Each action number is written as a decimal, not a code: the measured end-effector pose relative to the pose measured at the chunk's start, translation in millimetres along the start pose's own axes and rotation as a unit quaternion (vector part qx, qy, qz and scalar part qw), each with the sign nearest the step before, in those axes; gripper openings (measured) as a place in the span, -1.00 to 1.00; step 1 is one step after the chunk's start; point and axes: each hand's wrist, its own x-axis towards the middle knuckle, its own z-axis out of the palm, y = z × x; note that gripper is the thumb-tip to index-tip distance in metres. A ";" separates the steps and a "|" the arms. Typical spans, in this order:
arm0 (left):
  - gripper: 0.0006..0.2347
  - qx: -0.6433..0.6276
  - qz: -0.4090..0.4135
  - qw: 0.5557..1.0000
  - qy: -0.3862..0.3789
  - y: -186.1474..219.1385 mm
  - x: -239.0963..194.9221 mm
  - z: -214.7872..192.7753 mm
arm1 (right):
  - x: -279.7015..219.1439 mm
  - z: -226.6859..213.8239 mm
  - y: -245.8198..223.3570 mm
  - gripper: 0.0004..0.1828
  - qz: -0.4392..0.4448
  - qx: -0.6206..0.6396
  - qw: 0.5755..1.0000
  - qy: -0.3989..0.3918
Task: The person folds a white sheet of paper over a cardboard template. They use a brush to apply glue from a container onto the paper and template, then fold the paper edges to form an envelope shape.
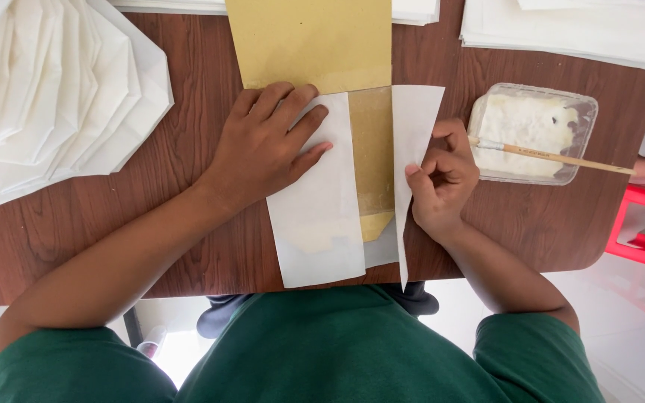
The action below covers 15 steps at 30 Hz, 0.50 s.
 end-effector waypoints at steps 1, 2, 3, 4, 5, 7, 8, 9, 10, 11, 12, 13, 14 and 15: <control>-0.74 0.004 -0.002 1.000 -0.003 -0.2 -0.2 -0.9 | 2.6 2.8 -3.0 -0.50 -0.009 -0.008 1.000 0.001; -0.74 0.005 -0.003 1.000 -0.003 -0.3 -0.3 -0.3 | 10.6 7.7 -13.2 -0.50 -0.010 -0.007 1.000 0.000; -0.73 -0.001 -0.008 1.000 -0.001 -0.5 -0.5 0.7 | 18.1 12.6 -23.5 -0.52 -0.038 -0.022 0.999 -0.025; -0.73 -0.008 -0.014 1.000 0.002 -0.6 -0.7 1.9 | 25.6 17.4 -33.5 -0.54 -0.066 -0.036 0.996 -0.050; -0.73 -0.007 -0.014 1.000 0.001 -0.4 0.3 1.2 | 28.4 19.3 -39.1 -0.54 -0.066 -0.035 0.996 -0.049; -0.74 -0.015 -0.019 1.000 -0.003 0.0 2.1 0.1 | 34.0 23.4 -50.2 -0.67 -0.040 -0.019 0.996 -0.080; -0.74 -0.016 -0.020 1.000 -0.003 -0.2 1.4 0.1 | 31.1 24.6 -44.6 -0.67 -0.039 -0.019 0.996 -0.080; -0.73 -0.011 -0.016 1.000 -0.003 -0.7 1.3 0.3 | 29.4 25.6 -38.8 -0.68 -0.029 -0.026 0.995 -0.093; -0.73 -0.006 -0.011 1.000 -0.002 -1.2 1.2 0.4 | 27.7 26.6 -32.9 -0.69 -0.018 -0.034 0.994 -0.107; -0.73 -0.006 -0.013 1.000 -0.002 -1.1 2.3 -3.3 | 26.7 27.2 -36.1 -0.69 -0.018 -0.034 0.993 -0.108; -0.73 0.011 -0.010 1.000 -0.024 -0.9 3.4 -6.8 | 25.6 27.7 -39.1 -0.67 0.003 -0.070 0.989 -0.128; -0.72 0.027 -0.006 0.999 -0.046 -0.9 5.0 -10.0 | 24.6 28.0 -42.1 -0.64 0.023 -0.107 0.983 -0.147; -0.72 0.027 -0.007 0.999 -0.046 -1.1 4.8 -10.1 | 25.0 28.7 -41.7 -0.64 0.023 -0.108 0.983 -0.148; -0.72 0.030 -0.006 0.998 -0.046 -1.1 4.8 -10.0 | 24.9 29.2 -41.6 -0.66 0.023 -0.115 0.982 -0.151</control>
